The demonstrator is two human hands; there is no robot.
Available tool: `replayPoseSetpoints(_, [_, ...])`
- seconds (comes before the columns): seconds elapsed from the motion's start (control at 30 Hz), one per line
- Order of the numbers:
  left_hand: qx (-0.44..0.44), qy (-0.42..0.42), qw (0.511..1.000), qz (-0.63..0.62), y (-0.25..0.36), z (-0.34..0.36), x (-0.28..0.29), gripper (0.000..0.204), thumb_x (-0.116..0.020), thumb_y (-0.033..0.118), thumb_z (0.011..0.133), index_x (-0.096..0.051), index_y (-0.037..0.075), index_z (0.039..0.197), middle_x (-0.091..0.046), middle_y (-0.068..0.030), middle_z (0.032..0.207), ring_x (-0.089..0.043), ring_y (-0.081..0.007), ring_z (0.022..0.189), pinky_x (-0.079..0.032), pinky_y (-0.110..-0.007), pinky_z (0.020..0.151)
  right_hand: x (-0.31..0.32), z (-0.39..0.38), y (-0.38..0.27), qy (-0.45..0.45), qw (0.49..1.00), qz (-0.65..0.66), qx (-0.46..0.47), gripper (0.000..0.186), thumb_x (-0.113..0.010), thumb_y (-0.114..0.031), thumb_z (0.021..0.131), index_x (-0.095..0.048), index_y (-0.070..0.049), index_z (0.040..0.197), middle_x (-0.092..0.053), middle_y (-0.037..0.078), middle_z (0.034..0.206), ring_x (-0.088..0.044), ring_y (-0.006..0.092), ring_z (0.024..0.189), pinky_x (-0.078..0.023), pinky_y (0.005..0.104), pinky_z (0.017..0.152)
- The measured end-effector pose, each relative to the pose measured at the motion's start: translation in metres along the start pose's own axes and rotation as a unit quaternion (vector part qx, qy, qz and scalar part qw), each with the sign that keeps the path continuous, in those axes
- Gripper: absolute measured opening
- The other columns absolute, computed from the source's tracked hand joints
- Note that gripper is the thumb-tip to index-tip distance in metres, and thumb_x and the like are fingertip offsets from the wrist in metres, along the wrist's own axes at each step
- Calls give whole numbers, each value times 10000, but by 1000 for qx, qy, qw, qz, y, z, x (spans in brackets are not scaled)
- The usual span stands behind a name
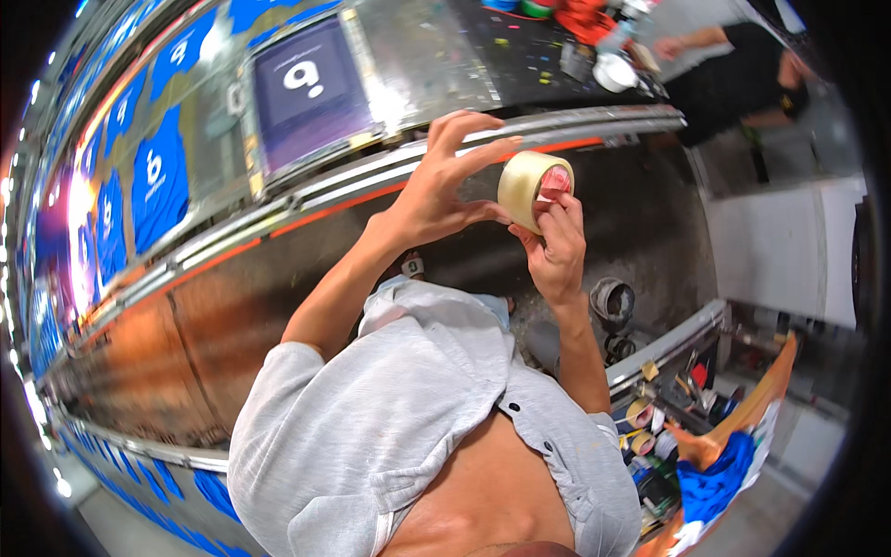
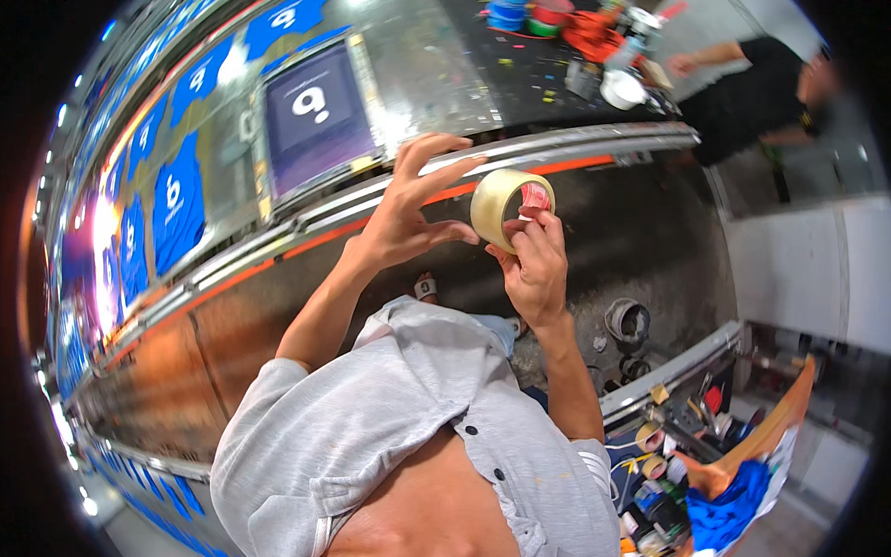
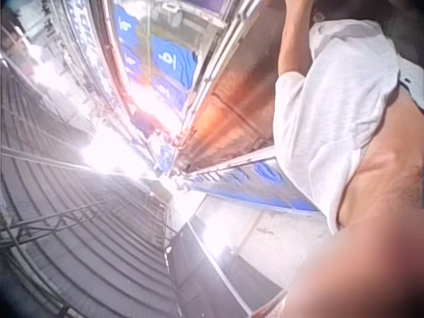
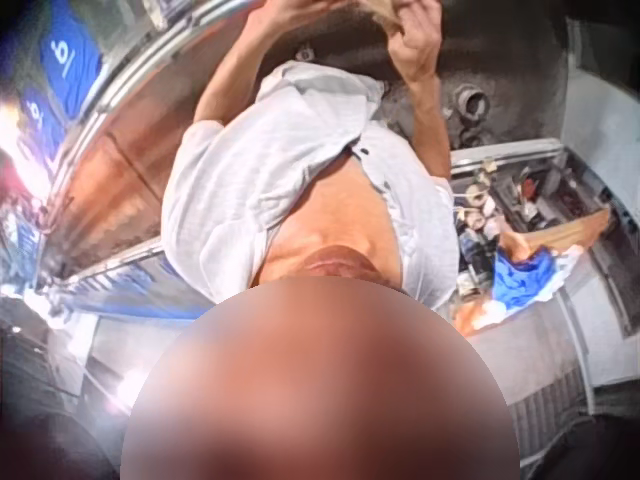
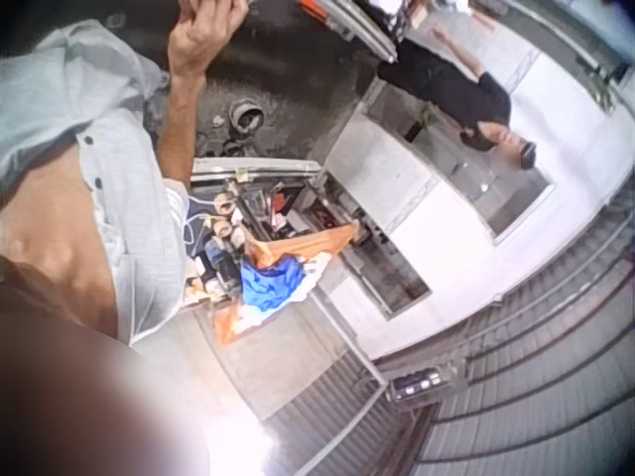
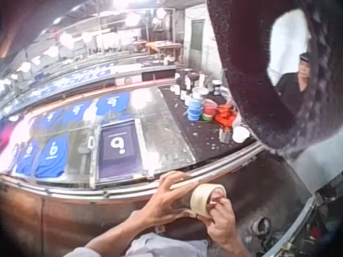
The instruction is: The person aligns a blue tank top on a printing table, places a screen frame over it, and uses a squeegee to apply white ink through the screen to print a logo. The person repeats the process on a second tank top.
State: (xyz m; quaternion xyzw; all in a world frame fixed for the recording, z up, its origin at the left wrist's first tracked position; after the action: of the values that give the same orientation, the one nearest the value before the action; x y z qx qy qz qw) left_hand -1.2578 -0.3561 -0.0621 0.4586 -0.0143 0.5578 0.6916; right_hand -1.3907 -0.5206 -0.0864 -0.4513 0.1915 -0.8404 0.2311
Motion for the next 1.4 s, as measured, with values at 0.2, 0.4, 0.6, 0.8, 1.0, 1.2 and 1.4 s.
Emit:
replayPoseSetpoints(0.2, [95,-12,992,-86,-58,-47,73,716,-857,334,720,-609,117,1355,-541,-123,1360,-511,-321,1241,-429,-433,1038,-77,62,-42,-105,988,67,86,263,-824,-12,669,-670,-9,882,-675,82,954,-588,339,1065,-497,423,880])
replayPoseSetpoints(0.4, [204,127,965,-103,-97,-90,117,385,-800,61,792,-697,24,1161,-676,-135,1238,-667,-269,1118,-554,-362,908,-144,109,-46,-217,958,150,117,293,-832,-22,664,-676,-2,912,-677,90,959,-597,331,1069,-503,426,886])
replayPoseSetpoints(0.6, [349,211,901,-151,-146,-109,143,69,-704,-48,838,-689,-49,905,-701,-127,1132,-677,-167,930,-563,-272,775,-212,166,-33,-329,905,227,145,296,-827,-25,666,-668,10,913,-682,106,972,-600,328,1101,-505,425,922])
replayPoseSetpoints(0.8, [422,226,876,65,-185,-91,199,71,-660,-66,778,-682,-29,835,-685,-110,811,-661,-200,756,-511,-321,686,-255,233,-4,-415,841,334,94,388,-828,-331,780,-686,-20,963,-694,130,935,-676,292,899,-522,403,849])
replayPoseSetpoints(1.0, [592,308,739,89,-238,-114,268,46,-689,-25,838,-699,-10,879,-656,-43,774,-619,-104,743,-492,-254,718,-292,306,94,-529,845,17,-75,379,-733,-359,851,-685,15,812,-656,192,672,-641,339,600,-504,416,611])
replayPoseSetpoints(1.2, [419,446,790,51,-213,-87,277,178,-760,-64,730,-651,11,848,-616,-113,1172,-573,-208,1123,-475,-367,987,-261,369,74,-318,928,113,157,244,-737,-202,786,-632,6,711,-632,158,672,-614,313,653,-505,433,800])
replayPoseSetpoints(1.4, [114,576,795,153,-166,-65,341,158,-748,200,778,-624,108,741,-548,-158,1314,-435,-317,1340,-378,-647,1104,-135,412,-31,-123,913,20,388,244,-654,-186,733,-617,53,703,-630,198,698,-614,379,705,-497,534,835])
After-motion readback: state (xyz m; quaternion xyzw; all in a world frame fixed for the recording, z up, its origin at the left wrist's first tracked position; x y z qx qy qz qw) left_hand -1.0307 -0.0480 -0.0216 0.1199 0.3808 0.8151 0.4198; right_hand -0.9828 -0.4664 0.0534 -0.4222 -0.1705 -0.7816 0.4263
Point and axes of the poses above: each hand's wrist, its own z-axis towards the middle knuckle, its own x-axis out of the back of the hand, y = z × x, the point moved 2 cm from there along z, towards the middle knuckle
